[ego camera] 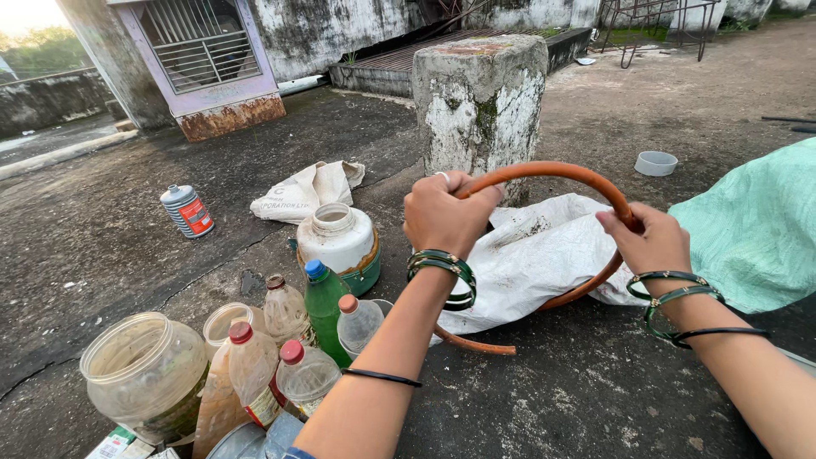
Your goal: The person sorts through various plastic bottles, paint cans, and PVC pipe fittings on a rooftop, picking them up one by one and placing them into a green plastic bag.
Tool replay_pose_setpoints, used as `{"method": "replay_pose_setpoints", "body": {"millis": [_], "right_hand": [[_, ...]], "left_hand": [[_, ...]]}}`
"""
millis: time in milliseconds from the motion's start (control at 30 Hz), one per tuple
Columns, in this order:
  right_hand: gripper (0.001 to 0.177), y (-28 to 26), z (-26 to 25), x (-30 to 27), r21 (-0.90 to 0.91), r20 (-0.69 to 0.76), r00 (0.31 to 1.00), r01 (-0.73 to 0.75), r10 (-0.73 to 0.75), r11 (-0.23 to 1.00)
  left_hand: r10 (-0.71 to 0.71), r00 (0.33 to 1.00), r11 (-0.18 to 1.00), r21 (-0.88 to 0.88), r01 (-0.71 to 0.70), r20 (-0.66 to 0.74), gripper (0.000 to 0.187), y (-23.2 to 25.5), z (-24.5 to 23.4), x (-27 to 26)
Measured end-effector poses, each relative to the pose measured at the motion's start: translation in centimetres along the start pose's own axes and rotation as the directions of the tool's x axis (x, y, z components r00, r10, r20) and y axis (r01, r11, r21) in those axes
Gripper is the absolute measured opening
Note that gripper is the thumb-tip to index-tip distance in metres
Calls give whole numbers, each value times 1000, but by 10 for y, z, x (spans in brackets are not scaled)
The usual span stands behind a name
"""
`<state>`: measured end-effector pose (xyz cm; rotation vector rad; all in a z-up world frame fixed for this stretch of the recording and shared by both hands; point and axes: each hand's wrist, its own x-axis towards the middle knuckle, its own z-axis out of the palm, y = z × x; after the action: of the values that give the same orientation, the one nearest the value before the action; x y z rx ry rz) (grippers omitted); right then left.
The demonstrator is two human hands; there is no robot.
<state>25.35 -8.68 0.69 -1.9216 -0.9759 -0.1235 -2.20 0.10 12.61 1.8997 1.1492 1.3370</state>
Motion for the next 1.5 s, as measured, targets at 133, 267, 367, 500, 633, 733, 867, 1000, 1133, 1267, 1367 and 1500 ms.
{"method": "replay_pose_setpoints", "body": {"millis": [133,267,367,500,633,733,867,1000,1133,1267,1367,1500], "right_hand": [[38,33,10,-1,122,134,988,-98,81,988],[40,20,4,2,252,66,994,-98,84,963],[38,-7,-8,4,315,-25,997,-62,74,947],[33,-37,-20,-3,272,-76,996,-19,41,962],[29,-63,-22,-5,191,-85,983,179,-165,965],[29,-89,-15,-8,108,-3,962,272,-274,956],[28,-109,-12,-13,79,67,939,333,-339,940],[29,-99,-8,-7,53,66,938,337,-340,940],[30,-63,2,-5,178,139,980,117,-143,977],[38,-27,13,-8,297,234,971,-32,-41,954],[39,-5,16,-12,343,250,967,-144,58,928],[52,17,7,-12,332,170,969,-226,178,916]], "left_hand": [[-30,998,988,-156,20,-61,28,-13,-3,11],[-36,997,985,-171,23,-72,29,-25,3,14],[-61,997,995,-78,56,-54,31,-31,6,15],[-22,997,999,47,25,-70,30,-32,5,12],[80,997,987,141,-81,10,27,-24,3,10],[211,977,947,242,-212,30,26,-15,11,4],[209,978,950,240,-198,-20,22,-10,12,2],[138,988,978,164,-126,-64,21,-4,4,6],[81,986,995,75,-70,-147,19,5,-4,9],[-85,983,996,-36,80,-160,22,7,-12,15],[-188,967,971,-180,157,-172,23,3,-15,22],[-228,962,950,-252,185,-151,26,-10,-13,29]]}}
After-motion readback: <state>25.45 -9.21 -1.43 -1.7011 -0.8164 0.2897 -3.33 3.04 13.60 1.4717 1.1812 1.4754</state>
